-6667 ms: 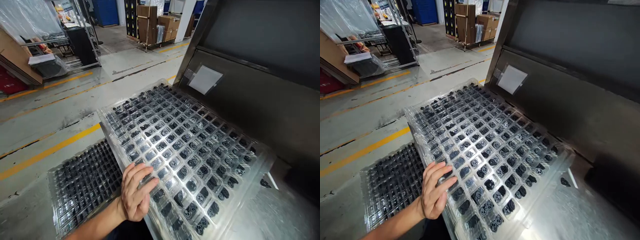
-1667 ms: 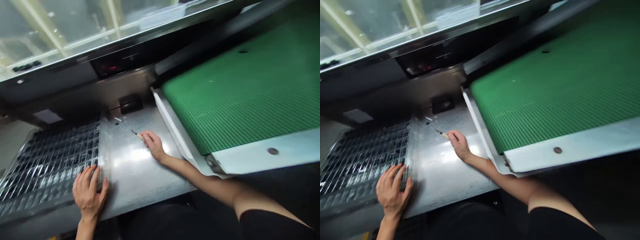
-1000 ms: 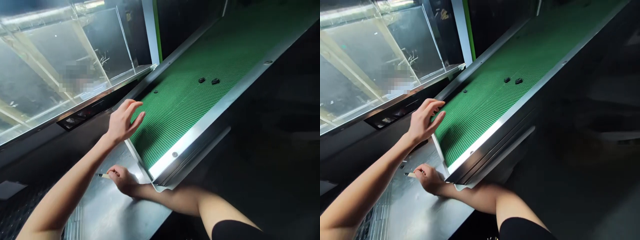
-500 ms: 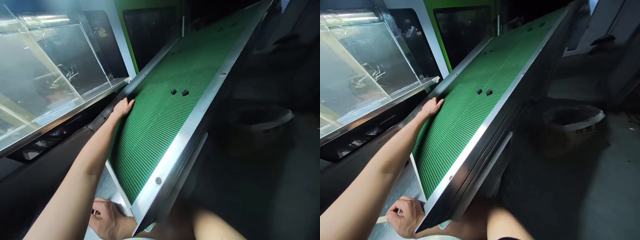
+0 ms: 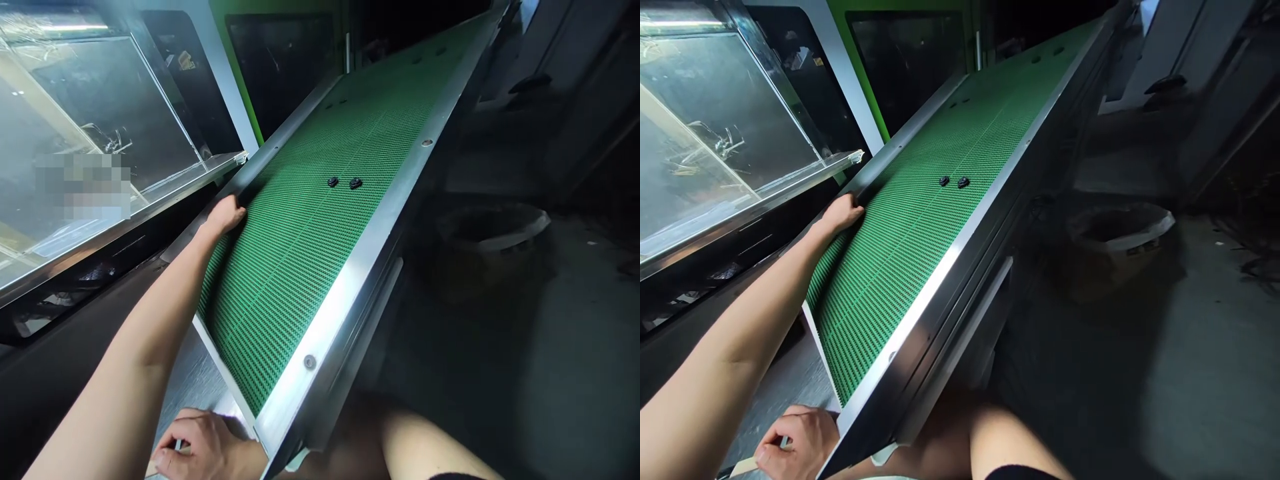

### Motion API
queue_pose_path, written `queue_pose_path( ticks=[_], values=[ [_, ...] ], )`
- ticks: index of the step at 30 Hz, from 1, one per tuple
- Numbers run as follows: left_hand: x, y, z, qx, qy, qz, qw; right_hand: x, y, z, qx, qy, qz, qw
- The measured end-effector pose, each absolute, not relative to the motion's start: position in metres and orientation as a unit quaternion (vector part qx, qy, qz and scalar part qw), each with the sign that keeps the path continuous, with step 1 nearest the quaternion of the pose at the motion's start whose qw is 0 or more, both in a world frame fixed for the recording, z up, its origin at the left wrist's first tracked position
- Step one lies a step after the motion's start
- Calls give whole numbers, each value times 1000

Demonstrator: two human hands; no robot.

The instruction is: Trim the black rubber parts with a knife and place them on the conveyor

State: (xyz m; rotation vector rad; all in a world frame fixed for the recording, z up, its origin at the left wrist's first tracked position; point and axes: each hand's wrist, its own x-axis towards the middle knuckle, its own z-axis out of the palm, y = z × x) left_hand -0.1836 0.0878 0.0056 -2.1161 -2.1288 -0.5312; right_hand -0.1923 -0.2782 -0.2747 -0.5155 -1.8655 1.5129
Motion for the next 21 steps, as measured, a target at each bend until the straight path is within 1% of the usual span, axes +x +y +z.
queue_pose_path(
  ticks=[3, 8, 13, 17, 19, 21],
  values=[
    [-189, 82, 7, -681, -700, -216, -3, -195, -276, -278, -183, -653, 659, 326],
    [-187, 67, 2, -656, -658, -360, -87, -196, -273, -281, -180, -660, 658, 314],
    [-171, 55, 12, -578, -603, -497, -234, -193, -274, -276, -164, -660, 649, 341],
    [-143, 49, 28, -556, -539, -532, -342, -192, -277, -269, -186, -670, 625, 355],
    [-121, 49, 31, -556, -520, -528, -376, -194, -278, -268, -190, -686, 617, 336],
    [-95, 50, 31, -568, -511, -514, -390, -199, -279, -269, -199, -713, 582, 338]
  ],
)
